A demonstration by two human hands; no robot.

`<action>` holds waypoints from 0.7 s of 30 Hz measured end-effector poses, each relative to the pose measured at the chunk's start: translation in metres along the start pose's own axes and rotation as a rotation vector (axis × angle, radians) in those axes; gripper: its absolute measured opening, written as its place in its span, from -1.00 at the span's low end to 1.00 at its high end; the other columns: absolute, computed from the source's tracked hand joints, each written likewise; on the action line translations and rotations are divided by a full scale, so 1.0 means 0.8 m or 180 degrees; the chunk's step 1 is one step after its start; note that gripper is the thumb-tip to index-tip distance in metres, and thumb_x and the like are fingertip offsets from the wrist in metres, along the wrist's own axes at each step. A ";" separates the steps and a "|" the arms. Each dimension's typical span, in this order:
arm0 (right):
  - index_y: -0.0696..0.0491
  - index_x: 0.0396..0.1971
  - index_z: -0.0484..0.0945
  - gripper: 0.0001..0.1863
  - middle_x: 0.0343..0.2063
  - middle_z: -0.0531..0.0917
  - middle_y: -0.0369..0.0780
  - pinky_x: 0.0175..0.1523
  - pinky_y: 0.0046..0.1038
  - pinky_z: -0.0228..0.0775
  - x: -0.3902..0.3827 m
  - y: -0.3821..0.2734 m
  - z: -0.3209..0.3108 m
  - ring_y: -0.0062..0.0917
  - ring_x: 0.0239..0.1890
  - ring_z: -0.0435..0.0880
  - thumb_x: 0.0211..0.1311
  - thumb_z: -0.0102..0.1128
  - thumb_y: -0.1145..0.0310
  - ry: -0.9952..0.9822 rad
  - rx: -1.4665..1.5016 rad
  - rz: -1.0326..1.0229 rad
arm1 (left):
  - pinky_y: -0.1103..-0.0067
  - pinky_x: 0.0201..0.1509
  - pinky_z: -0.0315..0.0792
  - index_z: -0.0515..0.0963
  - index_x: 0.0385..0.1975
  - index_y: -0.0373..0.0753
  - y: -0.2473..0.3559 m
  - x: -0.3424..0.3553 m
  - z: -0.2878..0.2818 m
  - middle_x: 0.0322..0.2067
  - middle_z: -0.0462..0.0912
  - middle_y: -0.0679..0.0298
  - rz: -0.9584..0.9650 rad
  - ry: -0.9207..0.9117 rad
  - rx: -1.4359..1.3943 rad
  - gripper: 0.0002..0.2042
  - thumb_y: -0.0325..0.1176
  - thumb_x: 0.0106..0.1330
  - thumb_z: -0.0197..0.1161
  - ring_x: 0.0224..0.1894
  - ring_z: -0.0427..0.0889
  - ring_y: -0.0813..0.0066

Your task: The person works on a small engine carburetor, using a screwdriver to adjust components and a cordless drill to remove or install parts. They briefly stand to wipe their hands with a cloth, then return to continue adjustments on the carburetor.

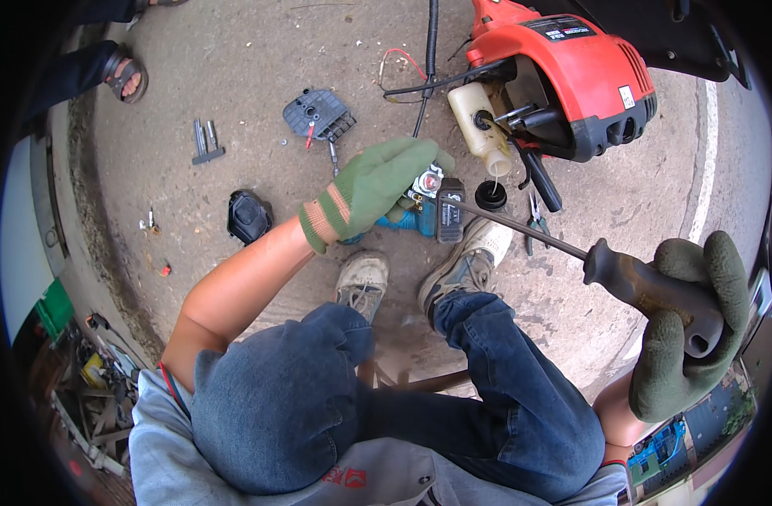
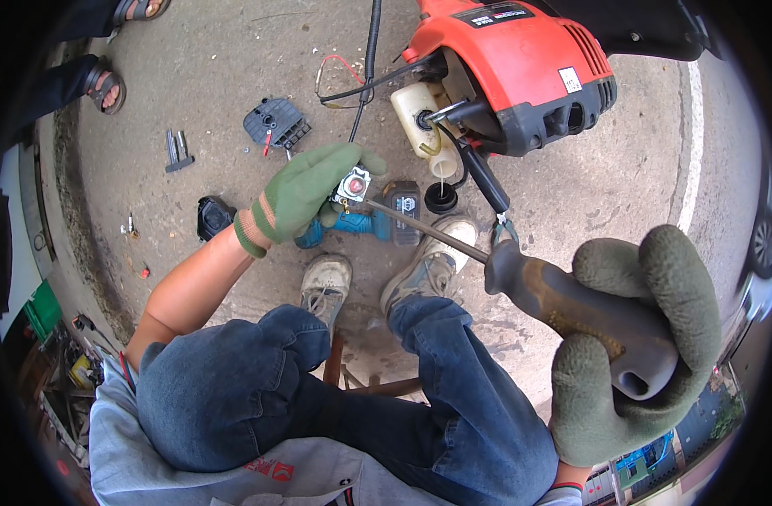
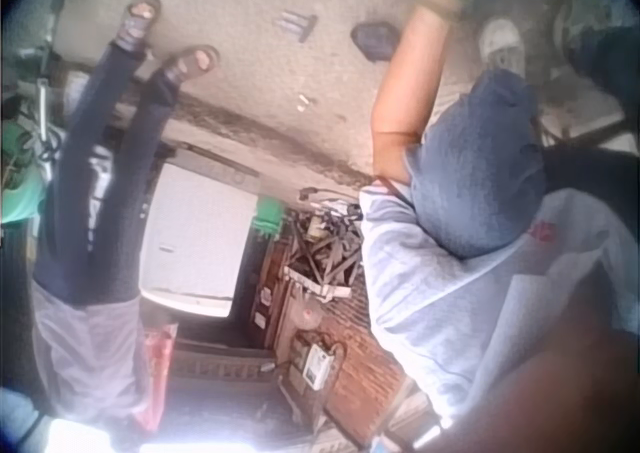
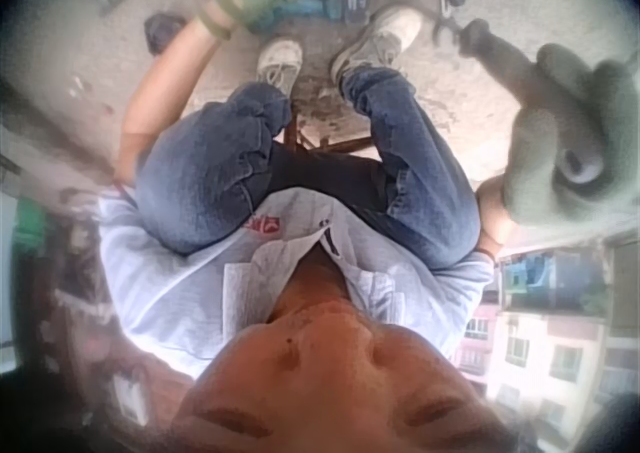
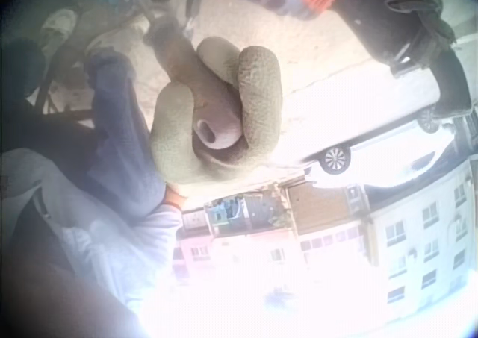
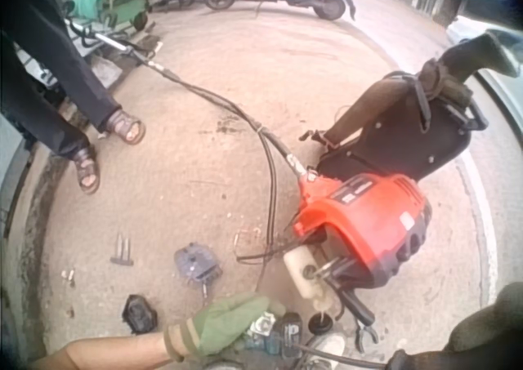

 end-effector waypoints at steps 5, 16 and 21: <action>0.19 0.36 0.37 -0.28 0.06 0.68 0.02 0.24 -0.20 0.59 -0.003 0.009 0.008 -0.18 0.12 0.70 0.20 0.41 0.41 0.0179 0.0009 -0.0002 | 0.78 -0.57 0.32 0.66 0.01 -0.22 0.003 -0.003 0.002 -0.42 0.61 0.47 0.0065 0.0070 0.0027 -0.54 0.03 0.58 -0.01 -0.61 0.41 0.80; 0.24 0.27 0.45 -0.29 -0.08 0.70 0.02 0.07 -0.37 0.63 0.005 -0.006 0.025 -0.33 -0.03 0.75 0.21 0.47 0.19 0.0424 -0.0358 0.0343 | 0.78 -0.52 0.34 0.65 0.01 -0.19 -0.003 -0.004 0.009 -0.31 0.64 0.46 0.0193 0.0230 0.0081 -0.58 0.02 0.56 0.03 -0.49 0.45 0.82; 0.26 0.10 0.54 -0.24 -0.29 0.72 -0.09 -0.16 -0.54 0.56 0.008 -0.012 0.002 -0.46 -0.23 0.73 0.14 0.49 -0.07 0.0002 -0.0913 0.0505 | 0.74 -0.48 0.35 0.64 0.00 -0.18 -0.019 0.003 0.012 -0.22 0.66 0.43 0.0581 0.0409 0.0343 -0.61 -0.01 0.56 0.03 -0.38 0.48 0.80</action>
Point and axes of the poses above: each hand's wrist, its own x-axis towards the middle knuckle, its own z-axis out of the palm, y = z × x, the point moved 1 cm from there along x, towards the middle knuckle
